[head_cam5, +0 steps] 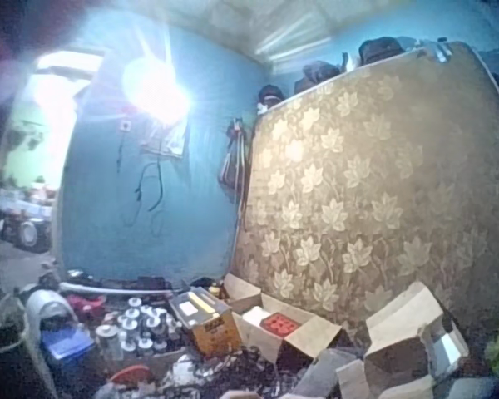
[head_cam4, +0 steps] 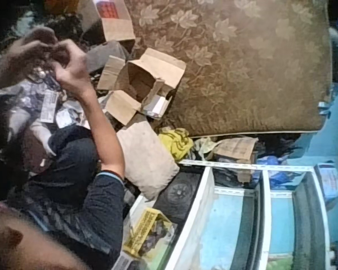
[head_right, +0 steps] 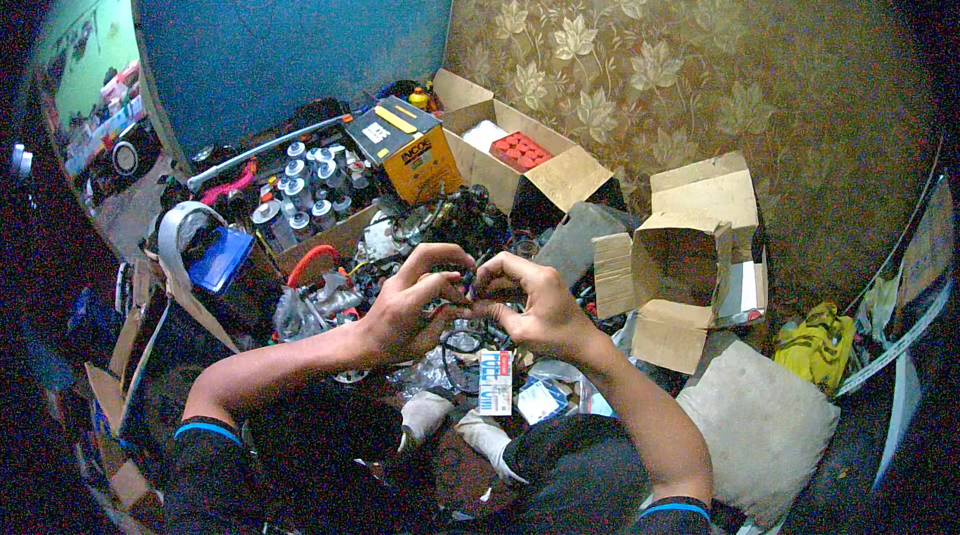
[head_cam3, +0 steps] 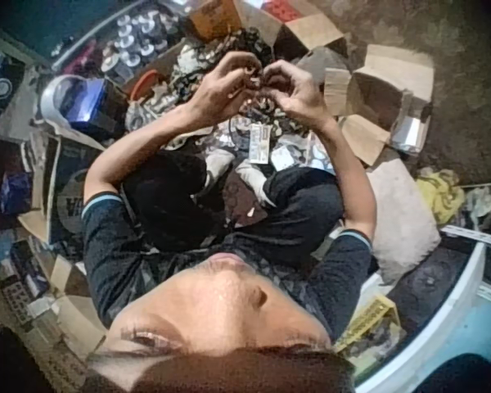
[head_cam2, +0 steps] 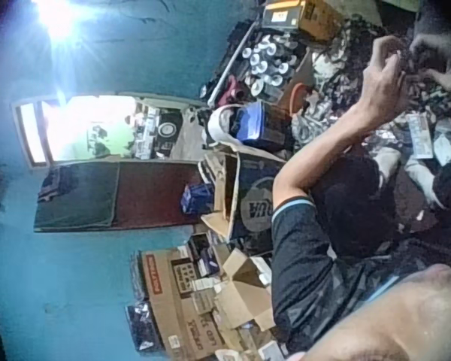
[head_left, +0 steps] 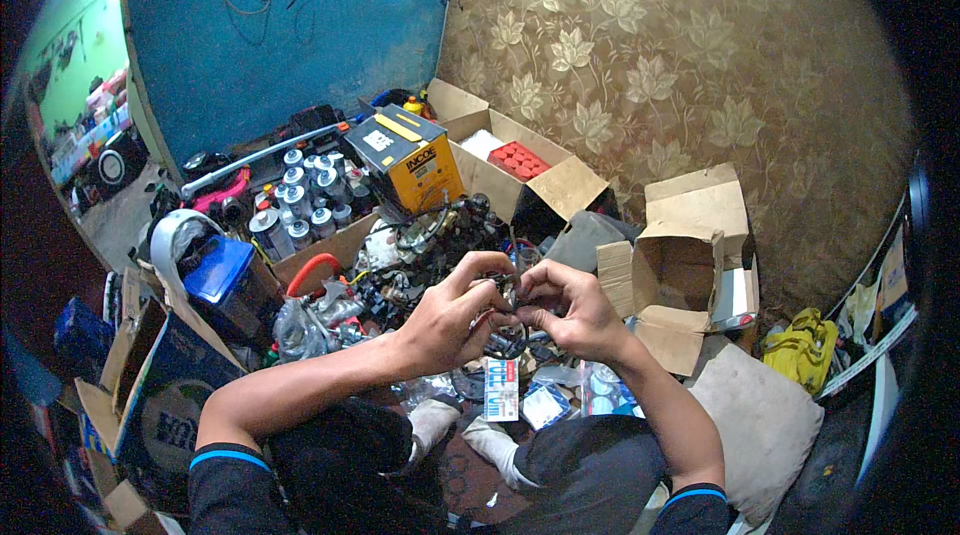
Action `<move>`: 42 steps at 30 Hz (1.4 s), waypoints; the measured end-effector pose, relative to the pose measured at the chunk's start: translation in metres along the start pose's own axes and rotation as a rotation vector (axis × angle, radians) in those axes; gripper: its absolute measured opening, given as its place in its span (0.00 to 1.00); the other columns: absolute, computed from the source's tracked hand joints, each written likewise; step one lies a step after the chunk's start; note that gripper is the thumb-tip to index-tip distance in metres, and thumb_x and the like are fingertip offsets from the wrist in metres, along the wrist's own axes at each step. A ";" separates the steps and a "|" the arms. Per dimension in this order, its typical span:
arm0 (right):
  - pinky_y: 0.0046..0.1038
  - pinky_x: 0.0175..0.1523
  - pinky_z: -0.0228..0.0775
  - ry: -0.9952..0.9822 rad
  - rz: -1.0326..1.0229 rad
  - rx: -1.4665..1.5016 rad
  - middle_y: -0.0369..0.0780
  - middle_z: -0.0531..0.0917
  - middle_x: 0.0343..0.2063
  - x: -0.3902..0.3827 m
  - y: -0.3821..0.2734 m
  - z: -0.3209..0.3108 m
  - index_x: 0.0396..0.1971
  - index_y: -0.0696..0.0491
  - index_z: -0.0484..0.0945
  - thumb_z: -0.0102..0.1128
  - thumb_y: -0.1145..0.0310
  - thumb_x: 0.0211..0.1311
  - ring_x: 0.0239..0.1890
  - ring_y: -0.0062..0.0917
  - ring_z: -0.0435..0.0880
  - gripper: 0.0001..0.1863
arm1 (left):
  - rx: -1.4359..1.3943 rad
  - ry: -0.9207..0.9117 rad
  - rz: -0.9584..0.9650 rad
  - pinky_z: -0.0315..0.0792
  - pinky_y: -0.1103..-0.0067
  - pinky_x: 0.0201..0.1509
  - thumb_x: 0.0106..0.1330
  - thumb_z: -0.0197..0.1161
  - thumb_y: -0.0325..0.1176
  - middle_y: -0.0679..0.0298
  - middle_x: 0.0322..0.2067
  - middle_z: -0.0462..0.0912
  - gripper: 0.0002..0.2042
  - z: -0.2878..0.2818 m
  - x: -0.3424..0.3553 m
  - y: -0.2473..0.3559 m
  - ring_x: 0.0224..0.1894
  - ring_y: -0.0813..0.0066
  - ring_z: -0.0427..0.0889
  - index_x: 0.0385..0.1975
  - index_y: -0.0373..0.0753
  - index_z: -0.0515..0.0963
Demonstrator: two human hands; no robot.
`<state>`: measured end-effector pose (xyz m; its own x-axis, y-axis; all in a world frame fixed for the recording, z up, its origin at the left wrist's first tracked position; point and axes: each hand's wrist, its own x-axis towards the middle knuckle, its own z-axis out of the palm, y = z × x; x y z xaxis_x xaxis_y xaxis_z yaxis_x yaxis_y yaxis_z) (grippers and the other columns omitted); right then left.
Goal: The person sits cross-legged on the floor and handles various small electronic components and wires. They strip the ends of wires, twist them together, and connect them to small black plastic connectors. The person repeatedly picks up, inspects, and manipulates these items in a cluttered workspace.
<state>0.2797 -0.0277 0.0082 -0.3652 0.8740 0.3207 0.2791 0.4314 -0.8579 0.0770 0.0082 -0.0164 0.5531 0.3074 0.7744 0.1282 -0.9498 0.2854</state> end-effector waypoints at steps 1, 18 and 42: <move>0.25 0.45 0.75 -0.010 -0.016 -0.031 0.40 0.83 0.32 0.000 0.001 0.000 0.36 0.59 0.75 0.65 0.79 0.51 0.39 0.22 0.83 0.12 | -0.063 0.036 -0.008 0.77 0.70 0.37 0.46 0.62 0.17 0.47 0.44 0.69 0.11 0.003 0.002 -0.001 0.44 0.55 0.78 0.29 0.32 0.69; 0.23 0.41 0.77 0.047 -0.234 -0.159 0.40 0.85 0.33 -0.007 -0.005 0.002 0.35 0.57 0.80 0.70 0.73 0.48 0.34 0.22 0.85 0.13 | -0.343 0.090 -0.287 0.68 0.76 0.32 0.59 0.60 0.21 0.58 0.27 0.76 0.06 0.010 0.000 0.000 0.27 0.68 0.75 0.33 0.34 0.71; 0.23 0.38 0.77 0.354 -0.017 -0.037 0.43 0.85 0.30 -0.004 0.010 0.019 0.40 0.59 0.79 0.63 0.73 0.56 0.33 0.21 0.85 0.12 | -0.077 -0.201 -0.408 0.74 0.73 0.35 0.64 0.60 0.29 0.55 0.30 0.80 0.10 -0.008 0.008 0.003 0.31 0.67 0.80 0.41 0.32 0.79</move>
<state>0.2670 -0.0308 -0.0095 -0.0420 0.8870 0.4598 0.3101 0.4490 -0.8380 0.0755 0.0086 -0.0049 0.6194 0.6307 0.4675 0.3112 -0.7439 0.5914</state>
